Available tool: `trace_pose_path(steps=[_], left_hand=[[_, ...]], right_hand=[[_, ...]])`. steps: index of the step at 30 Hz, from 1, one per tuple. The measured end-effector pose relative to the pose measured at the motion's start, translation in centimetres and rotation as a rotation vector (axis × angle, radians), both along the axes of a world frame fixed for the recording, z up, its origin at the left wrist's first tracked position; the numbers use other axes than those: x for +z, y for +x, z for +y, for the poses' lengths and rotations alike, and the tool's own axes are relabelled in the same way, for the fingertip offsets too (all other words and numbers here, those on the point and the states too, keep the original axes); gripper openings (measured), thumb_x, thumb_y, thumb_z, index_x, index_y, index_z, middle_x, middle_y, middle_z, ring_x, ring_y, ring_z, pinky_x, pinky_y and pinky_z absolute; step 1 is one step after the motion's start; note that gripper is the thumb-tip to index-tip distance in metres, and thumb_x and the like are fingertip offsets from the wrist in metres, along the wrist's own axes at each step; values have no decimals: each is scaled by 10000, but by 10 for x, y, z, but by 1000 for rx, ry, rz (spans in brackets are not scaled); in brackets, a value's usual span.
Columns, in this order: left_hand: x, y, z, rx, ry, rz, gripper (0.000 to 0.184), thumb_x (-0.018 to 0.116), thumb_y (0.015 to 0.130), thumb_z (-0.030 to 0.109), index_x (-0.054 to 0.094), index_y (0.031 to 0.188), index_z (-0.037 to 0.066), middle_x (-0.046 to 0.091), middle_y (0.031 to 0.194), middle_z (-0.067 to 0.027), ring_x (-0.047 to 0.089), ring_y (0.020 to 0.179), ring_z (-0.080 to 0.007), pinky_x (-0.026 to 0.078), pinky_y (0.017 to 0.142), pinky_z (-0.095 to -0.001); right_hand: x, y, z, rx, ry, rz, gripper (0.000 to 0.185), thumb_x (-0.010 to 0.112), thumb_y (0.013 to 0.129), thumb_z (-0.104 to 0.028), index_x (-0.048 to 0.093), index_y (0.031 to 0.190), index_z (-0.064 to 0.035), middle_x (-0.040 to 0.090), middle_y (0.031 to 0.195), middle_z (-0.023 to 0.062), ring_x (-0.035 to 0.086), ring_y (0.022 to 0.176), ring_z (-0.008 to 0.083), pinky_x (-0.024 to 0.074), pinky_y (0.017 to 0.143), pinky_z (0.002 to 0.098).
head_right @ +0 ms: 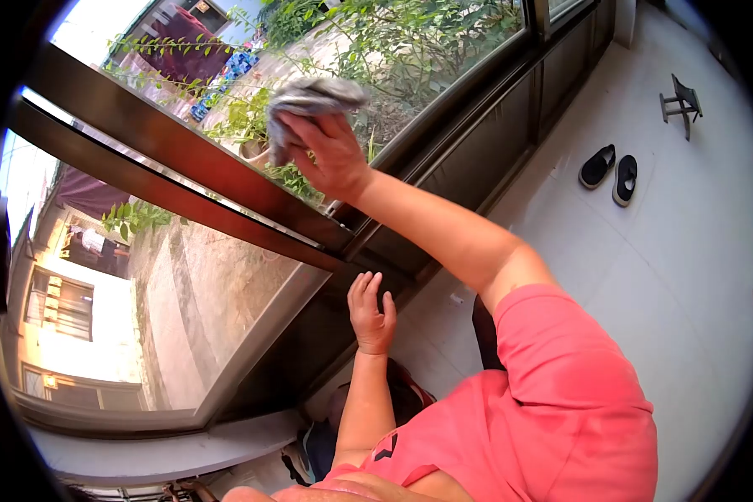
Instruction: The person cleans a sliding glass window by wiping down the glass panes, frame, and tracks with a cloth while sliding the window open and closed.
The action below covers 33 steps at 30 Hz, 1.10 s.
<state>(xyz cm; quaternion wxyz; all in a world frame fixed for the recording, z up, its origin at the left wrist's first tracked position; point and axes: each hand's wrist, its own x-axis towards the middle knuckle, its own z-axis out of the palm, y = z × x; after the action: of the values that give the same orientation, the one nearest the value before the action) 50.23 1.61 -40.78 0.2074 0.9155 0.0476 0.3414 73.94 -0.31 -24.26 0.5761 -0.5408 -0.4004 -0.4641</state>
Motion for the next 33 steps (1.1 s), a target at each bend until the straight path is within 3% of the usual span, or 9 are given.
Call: trace_pose_path(steps=[6,8,17,18,20,28,29,32,33], left_hand=[[8,18,11,-49,32,-66,406,674,795,-1,635,1196,53,581,1238,-161,541,1188,-366,442,1021,-441],[9,19,13,-41,12,-60,401,674,797,-1,637,1193,52,583,1237,-163,543,1185,-367,443,1019,-442],[2,14,21,-55,8,-57,388,675,795,-2,647,1177,59,590,1222,-172,559,1155,-386,467,992,-455],[1,14,21,-52,-3,-38,379,674,796,-2,653,1170,56,593,1219,-173,560,1153,-389,467,990,-456],[1,15,21,-69,-7,-40,366,671,797,-2,661,1159,54,600,1210,-173,563,1146,-391,468,982,-454],[4,24,22,-46,4,-41,369,674,794,-4,658,1161,38,603,1200,-170,568,1099,-363,463,962,-439],[3,23,22,-51,3,-40,369,674,794,-4,658,1161,38,603,1200,-170,568,1099,-363,463,962,-439],[-1,23,27,-64,-9,-41,366,675,792,-5,661,1155,40,601,1198,-166,564,1096,-357,459,960,-440],[-1,22,28,-69,-16,-36,366,675,792,-5,662,1155,42,601,1200,-165,562,1099,-356,456,962,-440]], right_hand=[[184,16,34,-125,23,-370,441,710,799,-203,644,1235,-206,601,1248,32,549,1204,287,432,1034,462],[227,17,25,-26,235,-579,437,600,828,-131,580,1264,-100,515,1318,125,472,1217,365,410,1011,467],[-5,3,-30,115,-815,-173,471,673,799,-230,621,1267,-205,581,1276,70,526,1214,307,361,1117,419],[-43,17,-27,-106,-680,-492,499,679,802,-277,612,1295,-246,551,1359,67,493,1286,290,347,1145,409],[-21,16,-34,-71,-802,-395,511,695,805,-347,600,1304,-294,517,1418,71,464,1331,268,366,1136,416],[185,120,-4,-466,-81,-340,368,640,864,-279,596,1228,-243,610,1185,118,597,1072,296,483,897,408],[205,127,-39,-309,209,-456,391,520,952,-145,520,1319,-9,549,1300,210,494,1232,403,384,1057,471],[186,233,-78,-894,244,-286,411,414,1027,-211,456,1318,75,495,1329,280,459,1266,421,369,1073,461],[167,265,-80,-609,347,14,397,423,1021,-191,449,1318,71,473,1331,290,451,1258,428,370,1070,463]])
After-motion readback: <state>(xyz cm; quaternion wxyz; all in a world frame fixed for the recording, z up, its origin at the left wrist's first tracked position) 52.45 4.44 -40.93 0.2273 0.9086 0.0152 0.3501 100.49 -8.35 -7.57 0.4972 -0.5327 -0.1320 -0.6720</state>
